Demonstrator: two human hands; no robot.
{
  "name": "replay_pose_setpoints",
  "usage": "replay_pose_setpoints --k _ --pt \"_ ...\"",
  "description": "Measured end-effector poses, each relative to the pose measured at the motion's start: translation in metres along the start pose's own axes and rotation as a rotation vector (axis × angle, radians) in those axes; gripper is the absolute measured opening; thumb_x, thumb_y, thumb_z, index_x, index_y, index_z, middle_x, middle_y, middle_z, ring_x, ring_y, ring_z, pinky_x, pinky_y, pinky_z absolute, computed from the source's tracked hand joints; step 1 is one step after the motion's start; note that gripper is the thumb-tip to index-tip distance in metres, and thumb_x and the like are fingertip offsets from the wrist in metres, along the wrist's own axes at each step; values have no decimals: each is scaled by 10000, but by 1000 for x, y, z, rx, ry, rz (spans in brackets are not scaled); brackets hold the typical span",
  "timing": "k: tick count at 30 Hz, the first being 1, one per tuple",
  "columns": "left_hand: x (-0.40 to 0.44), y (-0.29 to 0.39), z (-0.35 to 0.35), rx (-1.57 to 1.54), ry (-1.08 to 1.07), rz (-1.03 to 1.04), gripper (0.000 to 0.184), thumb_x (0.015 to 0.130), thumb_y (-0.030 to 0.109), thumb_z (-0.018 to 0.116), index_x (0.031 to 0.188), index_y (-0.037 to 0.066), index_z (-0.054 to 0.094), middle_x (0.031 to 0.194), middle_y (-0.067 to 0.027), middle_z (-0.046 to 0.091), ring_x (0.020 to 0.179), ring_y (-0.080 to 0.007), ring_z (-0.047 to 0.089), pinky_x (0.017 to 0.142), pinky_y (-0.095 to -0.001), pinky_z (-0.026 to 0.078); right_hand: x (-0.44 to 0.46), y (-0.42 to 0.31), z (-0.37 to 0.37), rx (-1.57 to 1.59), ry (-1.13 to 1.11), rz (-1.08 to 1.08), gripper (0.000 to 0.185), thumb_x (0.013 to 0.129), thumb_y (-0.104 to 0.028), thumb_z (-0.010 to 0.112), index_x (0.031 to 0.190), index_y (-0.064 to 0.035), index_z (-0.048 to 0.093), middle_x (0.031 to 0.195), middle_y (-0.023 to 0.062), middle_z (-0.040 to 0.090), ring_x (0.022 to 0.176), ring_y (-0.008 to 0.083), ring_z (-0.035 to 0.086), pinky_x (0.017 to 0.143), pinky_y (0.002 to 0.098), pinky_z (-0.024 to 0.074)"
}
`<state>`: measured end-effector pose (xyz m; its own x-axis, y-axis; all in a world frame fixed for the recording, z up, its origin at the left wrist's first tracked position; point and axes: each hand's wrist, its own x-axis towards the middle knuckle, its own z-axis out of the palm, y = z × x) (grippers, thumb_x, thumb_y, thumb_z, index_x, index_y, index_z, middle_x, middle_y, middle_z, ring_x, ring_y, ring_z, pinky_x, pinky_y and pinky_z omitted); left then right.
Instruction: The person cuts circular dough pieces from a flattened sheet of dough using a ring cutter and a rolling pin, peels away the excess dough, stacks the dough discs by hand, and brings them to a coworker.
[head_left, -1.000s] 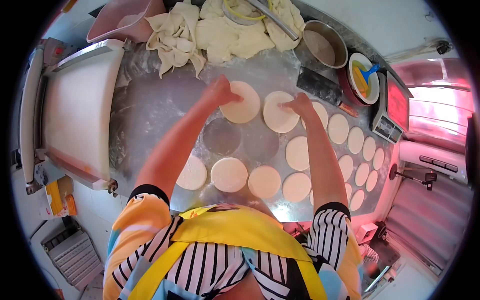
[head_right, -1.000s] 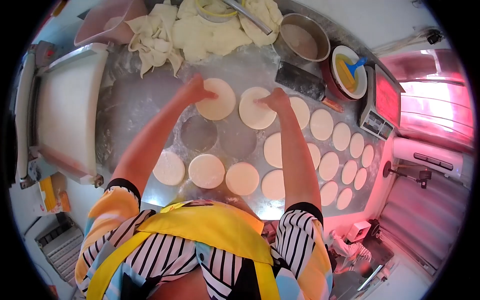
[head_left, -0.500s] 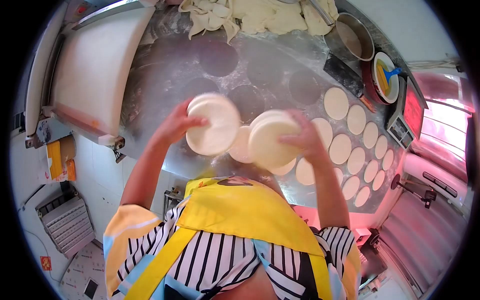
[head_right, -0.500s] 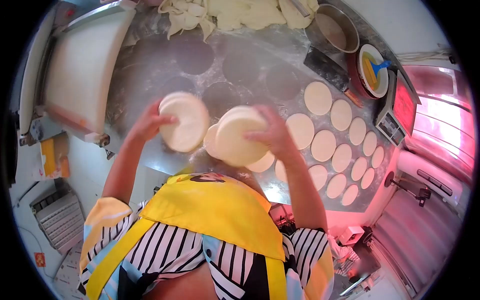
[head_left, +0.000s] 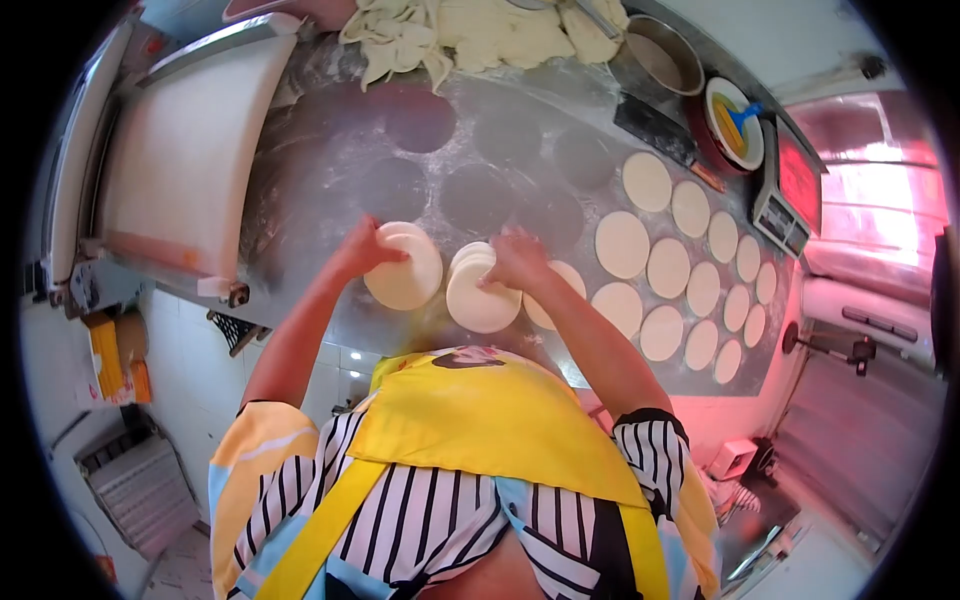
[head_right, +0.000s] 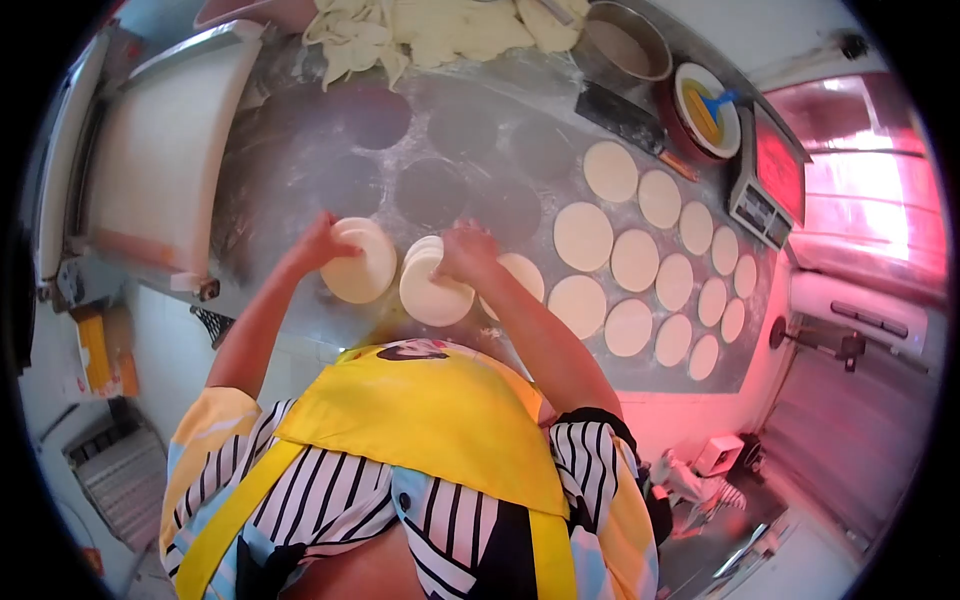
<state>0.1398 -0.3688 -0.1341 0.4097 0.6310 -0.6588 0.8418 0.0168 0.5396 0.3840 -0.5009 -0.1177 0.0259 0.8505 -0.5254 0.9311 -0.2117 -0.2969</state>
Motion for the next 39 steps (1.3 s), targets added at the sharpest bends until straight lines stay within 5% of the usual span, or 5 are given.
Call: replay_pose_setpoints --k 12,16,24,32,39 --pt "-74 110 9 -204 -292 389 478 643 197 749 1039 6 561 988 -164 620 893 -267 597 796 -340 457 -175 104 -2 1085 444 266 536 653 -140 742 1120 -30 504 953 74 581 896 160 567 767 310 476" --pt "-48 160 76 -654 -722 418 467 662 177 742 1071 23 579 1000 -104 620 926 -170 574 800 -313 460 -178 174 48 832 619 347 647 614 -203 778 1162 -9 494 1015 123 586 935 216 577 791 315 481" --pt "14 159 176 404 -22 752 571 581 340 792 1009 28 576 1039 -188 551 992 -355 541 849 -410 450 -164 192 24 765 52 751 850 498 -413 840 1177 -26 507 1136 175 546 1031 308 537 837 368 458" --pt "19 174 177 306 -283 344 718 533 384 820 1105 54 537 1180 -201 498 1090 -365 488 878 -427 428 -168 191 -9 501 432 79 683 562 -292 806 1143 -54 536 1046 124 505 965 281 514 815 382 434" --pt "-16 191 174 306 -254 439 673 590 275 796 1143 57 480 1036 -182 600 968 -346 569 818 -426 450 -71 253 -31 375 355 272 854 534 -361 816 1218 -11 444 1153 176 523 1071 326 514 884 410 429"
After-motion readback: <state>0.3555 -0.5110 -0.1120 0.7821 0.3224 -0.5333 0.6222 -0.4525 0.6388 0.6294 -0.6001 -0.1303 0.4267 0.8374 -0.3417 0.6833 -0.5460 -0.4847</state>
